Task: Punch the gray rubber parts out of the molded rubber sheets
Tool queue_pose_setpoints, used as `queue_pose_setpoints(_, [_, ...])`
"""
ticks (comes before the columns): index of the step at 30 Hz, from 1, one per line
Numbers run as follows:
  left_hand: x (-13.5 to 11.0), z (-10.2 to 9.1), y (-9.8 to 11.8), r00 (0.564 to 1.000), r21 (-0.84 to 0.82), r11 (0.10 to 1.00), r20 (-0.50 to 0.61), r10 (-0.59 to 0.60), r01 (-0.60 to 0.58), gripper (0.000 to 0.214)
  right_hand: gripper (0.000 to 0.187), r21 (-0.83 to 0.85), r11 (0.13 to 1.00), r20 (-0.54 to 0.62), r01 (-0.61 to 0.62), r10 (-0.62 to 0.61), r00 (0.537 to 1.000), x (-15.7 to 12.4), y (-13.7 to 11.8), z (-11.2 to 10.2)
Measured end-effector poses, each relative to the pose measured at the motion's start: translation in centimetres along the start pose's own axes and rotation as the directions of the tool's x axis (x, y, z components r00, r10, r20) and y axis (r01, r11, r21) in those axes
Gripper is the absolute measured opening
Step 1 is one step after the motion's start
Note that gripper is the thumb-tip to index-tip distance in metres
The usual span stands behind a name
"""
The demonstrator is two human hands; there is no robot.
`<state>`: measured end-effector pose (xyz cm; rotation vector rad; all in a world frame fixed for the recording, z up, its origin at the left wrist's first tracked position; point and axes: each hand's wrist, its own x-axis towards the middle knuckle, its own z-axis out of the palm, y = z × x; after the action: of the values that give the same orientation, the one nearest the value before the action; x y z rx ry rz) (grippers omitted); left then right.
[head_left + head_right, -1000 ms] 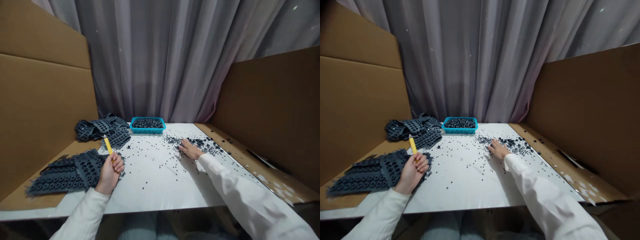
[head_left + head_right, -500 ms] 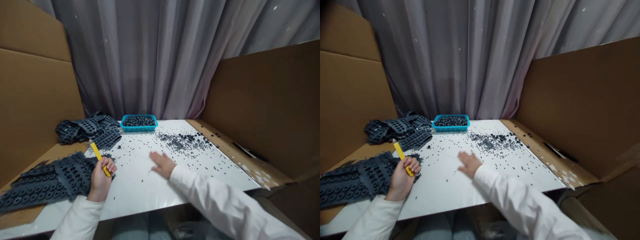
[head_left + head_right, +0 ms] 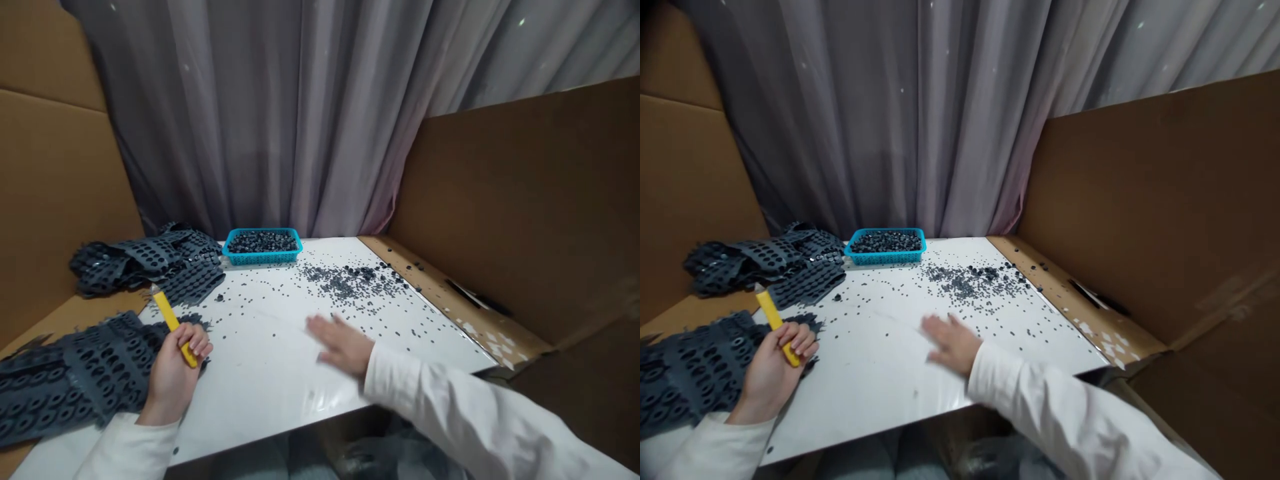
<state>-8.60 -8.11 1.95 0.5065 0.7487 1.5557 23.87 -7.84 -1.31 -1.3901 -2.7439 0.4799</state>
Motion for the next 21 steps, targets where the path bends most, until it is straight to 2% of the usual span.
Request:
queue_pose_setpoints(1, [0.0,0.0,0.0,1.0,0.001,1.0,0.006,-0.002,0.002,0.029,0.067,-0.02,0.976,-0.044,-0.215,0.214,0.976,-0.6,2.5,-1.4])
queue_pose_setpoints(2, [0.1,-0.1,0.0,1.0,0.0,1.0,0.011,-0.002,0.002,0.029,0.065,-0.021,0.914,-0.078,-0.404,0.401,0.913,-1.1,4.9,-3.1])
queue_pose_setpoints(3, [0.1,-0.1,0.0,1.0,-0.004,1.0,0.017,0.0,0.001,0.028,0.065,-0.013,0.881,-0.105,-0.473,0.469,0.877,-1.4,6.8,-4.7])
queue_pose_setpoints(4, [0.1,-0.1,0.1,1.0,-0.008,1.0,0.022,0.002,-0.002,0.028,0.064,-0.006,0.868,-0.123,-0.496,0.492,0.862,-1.4,8.1,-6.1])
queue_pose_setpoints(5, [0.1,-0.2,0.1,1.0,-0.014,1.0,0.024,0.007,-0.007,0.028,0.064,0.011,0.875,-0.143,-0.484,0.481,0.865,-1.0,8.6,-7.1])
queue_pose_setpoints(6, [0.1,-0.2,0.1,1.0,-0.02,1.0,0.023,0.015,-0.015,0.028,0.064,0.046,0.905,-0.167,-0.423,0.424,0.89,-0.2,8.1,-7.6])
queue_pose_setpoints(8, [0.0,-0.2,0.2,0.999,-0.031,0.999,0.013,0.033,-0.033,0.027,0.067,0.105,0.963,-0.182,-0.246,0.262,0.948,2.5,4.9,-7.1])
queue_pose_setpoints(10, [-0.1,-0.2,0.2,0.999,-0.041,0.998,-0.009,0.046,-0.046,0.028,0.069,0.14,0.989,-0.152,-0.04,0.061,0.987,6.2,-0.3,-5.0])
queue_pose_setpoints(12, [-0.2,-0.2,0.2,0.998,-0.047,0.998,-0.034,0.044,-0.046,0.028,0.068,0.15,0.977,-0.112,0.149,-0.132,0.985,10.2,-5.5,-2.4])
queue_pose_setpoints(14, [-0.2,-0.2,0.2,0.998,-0.045,0.998,-0.055,0.029,-0.031,0.029,0.07,0.126,0.973,-0.084,0.193,-0.183,0.979,13.6,-9.1,-0.4])
queue_pose_setpoints(15, [-0.2,-0.2,0.2,0.998,-0.045,0.999,-0.059,0.02,-0.022,0.029,0.068,0.121,0.975,-0.08,0.186,-0.177,0.981,14.8,-10.0,0.2])
queue_pose_setpoints(16, [-0.1,-0.3,0.1,0.998,-0.047,0.999,-0.06,0.011,-0.014,0.029,0.067,0.114,0.98,-0.075,0.164,-0.156,0.985,15.6,-10.1,0.4])
queue_pose_setpoints(18, [-0.1,-0.4,0.1,0.999,-0.054,0.999,-0.051,-0.003,0.0,0.029,0.064,0.101,0.992,-0.07,0.07,-0.063,0.996,15.6,-8.1,0.0])
queue_pose_setpoints(20, [-0.2,-0.5,0.0,0.999,-0.069,0.998,-0.038,-0.006,0.004,0.029,0.062,0.087,0.989,-0.073,-0.119,0.125,0.989,13.6,-3.7,-1.5])
queue_pose_setpoints(21, [-0.3,-0.5,0.0,0.999,-0.078,0.997,-0.031,-0.006,0.004,0.029,0.063,0.079,0.968,-0.077,-0.237,0.243,0.967,12.1,-1.0,-2.5])
